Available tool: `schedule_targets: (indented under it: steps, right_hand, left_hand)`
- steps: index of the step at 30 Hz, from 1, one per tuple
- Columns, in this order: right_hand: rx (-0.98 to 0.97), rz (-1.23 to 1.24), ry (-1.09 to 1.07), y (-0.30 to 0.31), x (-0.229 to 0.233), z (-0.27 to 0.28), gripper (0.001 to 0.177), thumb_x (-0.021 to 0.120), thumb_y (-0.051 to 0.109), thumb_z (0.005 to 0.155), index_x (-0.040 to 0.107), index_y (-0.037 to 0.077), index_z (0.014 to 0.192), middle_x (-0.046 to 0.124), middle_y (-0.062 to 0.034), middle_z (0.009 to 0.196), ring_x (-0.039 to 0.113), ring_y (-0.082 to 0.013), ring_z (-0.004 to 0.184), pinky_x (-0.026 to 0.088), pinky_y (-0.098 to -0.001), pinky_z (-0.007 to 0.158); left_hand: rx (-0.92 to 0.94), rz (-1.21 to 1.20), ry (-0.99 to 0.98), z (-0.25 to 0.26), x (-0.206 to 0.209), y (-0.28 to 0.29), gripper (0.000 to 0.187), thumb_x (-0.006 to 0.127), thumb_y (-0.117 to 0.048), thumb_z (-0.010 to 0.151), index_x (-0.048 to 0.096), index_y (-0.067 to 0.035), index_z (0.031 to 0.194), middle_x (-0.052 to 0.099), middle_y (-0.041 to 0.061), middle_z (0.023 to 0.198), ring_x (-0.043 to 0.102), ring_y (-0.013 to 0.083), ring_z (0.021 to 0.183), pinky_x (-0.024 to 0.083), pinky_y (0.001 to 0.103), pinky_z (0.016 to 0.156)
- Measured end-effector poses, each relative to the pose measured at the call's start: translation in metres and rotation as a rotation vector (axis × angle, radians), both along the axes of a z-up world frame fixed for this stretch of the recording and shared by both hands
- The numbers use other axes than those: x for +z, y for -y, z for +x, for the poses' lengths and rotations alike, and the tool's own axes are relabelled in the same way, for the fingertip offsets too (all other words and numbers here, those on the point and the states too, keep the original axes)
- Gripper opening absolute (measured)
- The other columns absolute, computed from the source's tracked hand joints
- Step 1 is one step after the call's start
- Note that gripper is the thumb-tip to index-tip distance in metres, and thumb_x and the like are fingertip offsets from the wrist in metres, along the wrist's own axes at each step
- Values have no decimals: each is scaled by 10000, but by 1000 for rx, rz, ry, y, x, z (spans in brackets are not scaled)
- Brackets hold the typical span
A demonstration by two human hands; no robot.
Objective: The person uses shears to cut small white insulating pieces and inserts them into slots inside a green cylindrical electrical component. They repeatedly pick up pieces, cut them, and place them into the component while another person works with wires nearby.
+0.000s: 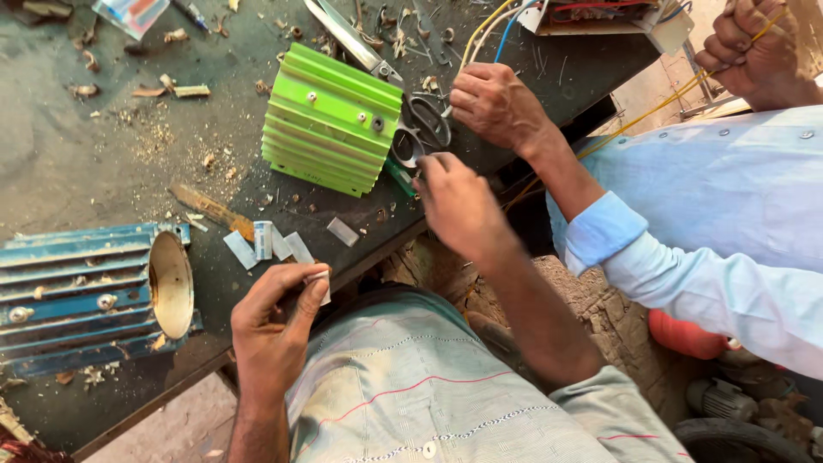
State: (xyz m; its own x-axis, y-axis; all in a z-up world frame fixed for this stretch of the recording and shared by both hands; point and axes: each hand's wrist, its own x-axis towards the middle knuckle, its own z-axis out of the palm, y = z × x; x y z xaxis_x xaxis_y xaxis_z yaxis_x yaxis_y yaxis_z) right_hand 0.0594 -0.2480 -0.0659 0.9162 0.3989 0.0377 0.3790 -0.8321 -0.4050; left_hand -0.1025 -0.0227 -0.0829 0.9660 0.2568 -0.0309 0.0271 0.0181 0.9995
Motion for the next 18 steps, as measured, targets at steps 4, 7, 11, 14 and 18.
schedule_targets:
  steps: [4,7,11,14,18]
  right_hand:
    - [-129,-91,-106,2,-15,-16,237,632,246,1024,589,19,1079,656,-214,1064,682,-456,895,572,-520,722]
    - [-164,-40,-153,15,-11,-22,264,634,274,1020,591,31,1112,669,-190,1057,689,-446,919,569,-525,744]
    - [-147,34,15,26,-16,-15,331,636,284,1024,597,29,1231,645,-207,1178,701,-433,960,592,-495,792]
    - [-128,56,114,30,-21,4,429,621,295,1011,557,2,1318,614,-212,1277,709,-412,1013,602,-465,815]
    - [-131,-60,81,21,-19,35,554,657,354,989,523,-22,1373,556,-219,1374,708,-426,957,595,-482,769]
  left_hand:
    - [66,-1,-57,-3,2,0,150,725,14,940,732,20,1090,690,25,1014,602,58,874,480,185,744]
    - [82,-34,-48,-1,5,4,163,708,29,951,721,30,1114,678,20,1039,609,49,925,488,180,794]
    - [71,-51,-72,0,3,6,172,710,28,947,726,33,1118,676,20,1033,598,45,897,479,182,772]
    - [68,-2,-85,0,6,4,158,720,26,950,737,31,1106,679,28,1020,572,52,857,448,189,729]
    - [50,9,-3,-2,-2,6,166,716,29,943,725,15,1108,682,24,1026,613,67,923,483,191,793]
